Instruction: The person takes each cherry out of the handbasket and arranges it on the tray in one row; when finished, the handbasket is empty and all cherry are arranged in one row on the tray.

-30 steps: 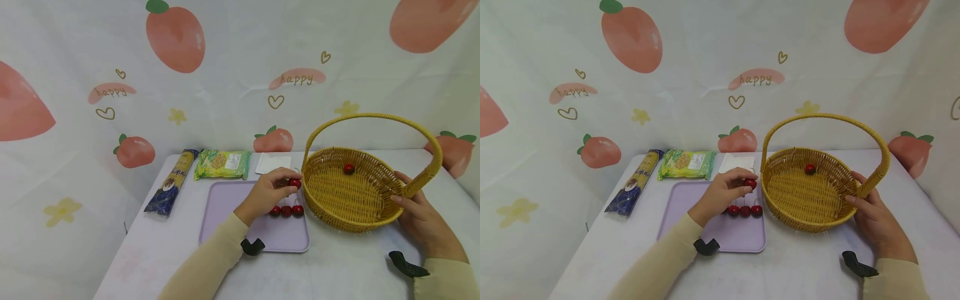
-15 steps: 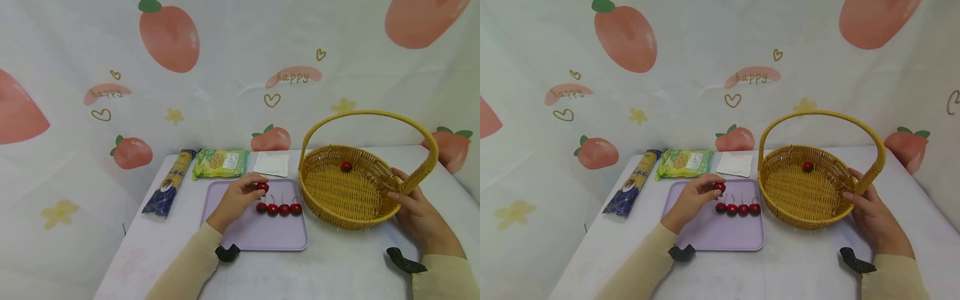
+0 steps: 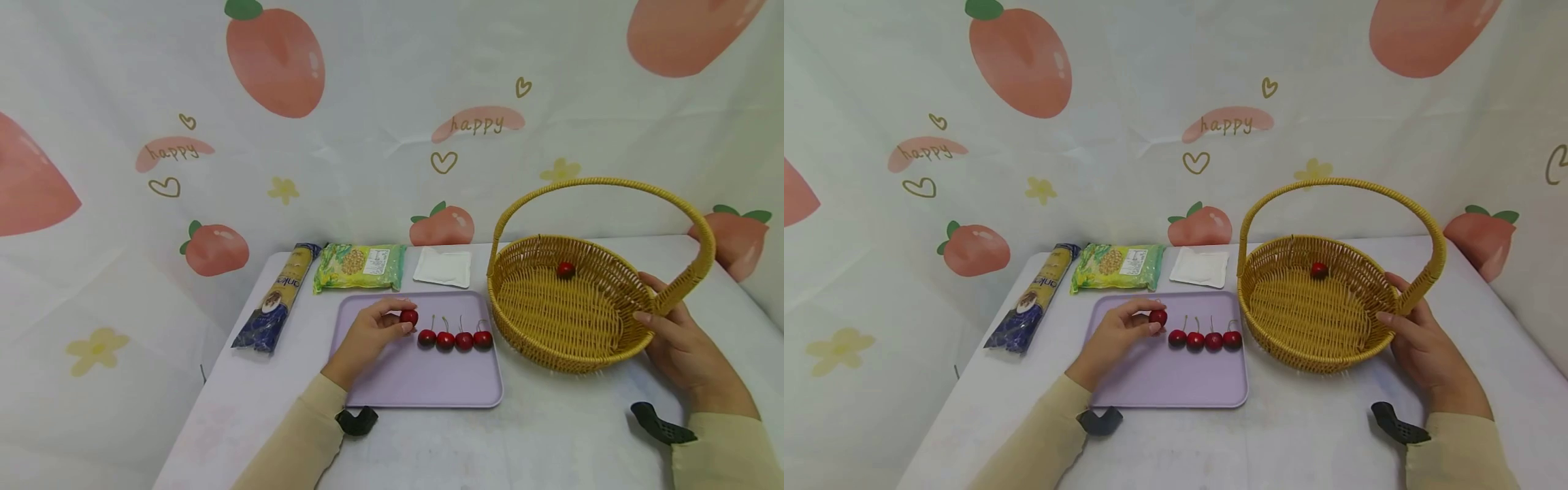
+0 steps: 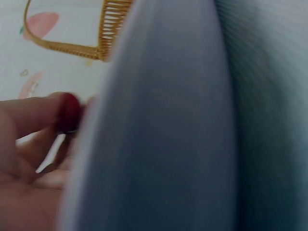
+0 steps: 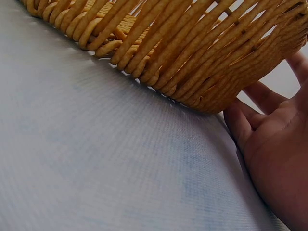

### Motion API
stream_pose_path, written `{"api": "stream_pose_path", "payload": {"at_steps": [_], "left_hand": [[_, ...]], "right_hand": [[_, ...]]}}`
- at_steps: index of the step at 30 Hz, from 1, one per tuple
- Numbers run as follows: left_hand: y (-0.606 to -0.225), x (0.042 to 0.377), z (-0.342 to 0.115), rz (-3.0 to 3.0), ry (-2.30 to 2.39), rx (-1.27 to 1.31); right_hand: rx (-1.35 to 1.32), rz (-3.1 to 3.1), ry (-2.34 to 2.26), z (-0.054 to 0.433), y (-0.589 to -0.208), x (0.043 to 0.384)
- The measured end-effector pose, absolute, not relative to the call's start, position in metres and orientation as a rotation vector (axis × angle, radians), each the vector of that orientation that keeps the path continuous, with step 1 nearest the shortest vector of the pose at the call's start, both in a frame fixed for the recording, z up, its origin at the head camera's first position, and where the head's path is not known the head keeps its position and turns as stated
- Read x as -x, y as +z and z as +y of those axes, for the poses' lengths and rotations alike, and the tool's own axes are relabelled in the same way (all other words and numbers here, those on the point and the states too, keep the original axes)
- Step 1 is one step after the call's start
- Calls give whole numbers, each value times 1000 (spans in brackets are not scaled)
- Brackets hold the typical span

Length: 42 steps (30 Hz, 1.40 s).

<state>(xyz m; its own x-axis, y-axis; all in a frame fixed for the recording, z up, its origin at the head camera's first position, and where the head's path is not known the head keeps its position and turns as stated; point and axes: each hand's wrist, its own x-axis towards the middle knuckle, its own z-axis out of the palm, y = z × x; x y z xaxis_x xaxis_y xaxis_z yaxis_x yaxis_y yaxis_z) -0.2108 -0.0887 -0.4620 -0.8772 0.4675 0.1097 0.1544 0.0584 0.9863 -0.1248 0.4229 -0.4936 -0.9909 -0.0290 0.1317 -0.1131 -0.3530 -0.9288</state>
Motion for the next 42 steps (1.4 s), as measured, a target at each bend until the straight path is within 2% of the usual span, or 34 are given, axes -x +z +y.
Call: {"api": "stream_pose_path", "payload": {"at_steps": [6, 21, 34, 42], "left_hand": [[-474, 213, -91, 2274, 1752, -601], [-467, 211, -99, 2366, 1476, -578], [-470, 212, -99, 2413, 1434, -565], [-469, 212, -98, 2404, 1441, -560]], "right_hand": [[-179, -1764, 2539, 423, -493, 125], [-134, -1791, 2516, 421, -489, 125], [-220, -1740, 2546, 424, -493, 125], [-182, -1784, 2513, 424, -493, 125]]}}
